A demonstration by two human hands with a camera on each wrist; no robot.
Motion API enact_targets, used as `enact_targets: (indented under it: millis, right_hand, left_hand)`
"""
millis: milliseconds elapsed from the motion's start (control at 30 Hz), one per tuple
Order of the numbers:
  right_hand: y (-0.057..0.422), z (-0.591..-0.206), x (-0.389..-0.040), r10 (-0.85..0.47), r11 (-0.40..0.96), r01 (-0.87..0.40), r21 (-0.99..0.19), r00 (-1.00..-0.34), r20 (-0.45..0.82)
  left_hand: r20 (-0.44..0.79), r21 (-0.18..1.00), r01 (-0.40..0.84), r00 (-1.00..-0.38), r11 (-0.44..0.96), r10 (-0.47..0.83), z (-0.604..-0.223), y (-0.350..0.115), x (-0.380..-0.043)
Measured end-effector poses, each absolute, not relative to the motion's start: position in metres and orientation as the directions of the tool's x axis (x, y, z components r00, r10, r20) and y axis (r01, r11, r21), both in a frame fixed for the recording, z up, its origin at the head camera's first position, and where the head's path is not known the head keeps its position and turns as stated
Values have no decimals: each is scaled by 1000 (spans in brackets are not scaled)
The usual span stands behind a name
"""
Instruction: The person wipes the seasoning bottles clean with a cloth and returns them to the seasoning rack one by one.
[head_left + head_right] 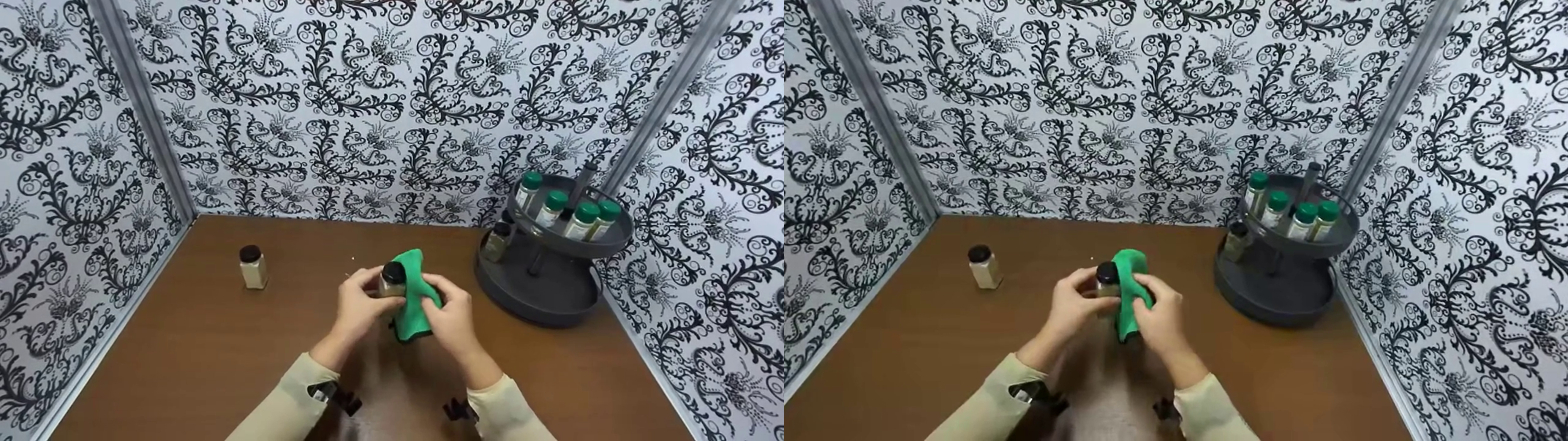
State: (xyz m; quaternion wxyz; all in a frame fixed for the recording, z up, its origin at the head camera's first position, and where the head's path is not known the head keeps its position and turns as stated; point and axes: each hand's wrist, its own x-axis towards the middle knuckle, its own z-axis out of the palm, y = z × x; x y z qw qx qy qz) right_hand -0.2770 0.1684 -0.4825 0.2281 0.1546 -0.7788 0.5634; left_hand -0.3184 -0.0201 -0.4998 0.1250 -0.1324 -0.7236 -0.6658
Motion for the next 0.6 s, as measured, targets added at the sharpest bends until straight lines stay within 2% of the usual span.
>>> enact_targets:
  millis: [167,267,367,467,600]
  right_hand:
    - [167,-499,-291,-118,473,-374,-798,-924,364]
    - [168,-502,-293,-126,484,-339,-807,-939,319]
    - [168,-496,-290,-37,388,-358,-850,-927,373]
    - [169,-488,-284,67,274,-460,-844,-867,494]
    - [168,-485,-281,126,249,-565,-787,-786,605]
  left_hand:
    - [370,926,365,-929,102,-32,-494,-23,-318]
    - [360,930,356,-932,86,-30,-493,-23,-316]
    - [356,932,355,-934,71,-5,-496,-21,-315]
    - [356,932,357,-934,64,26,-498,-18,-315]
    - [351,934,353,-935,53,42,-497,-17,-313]
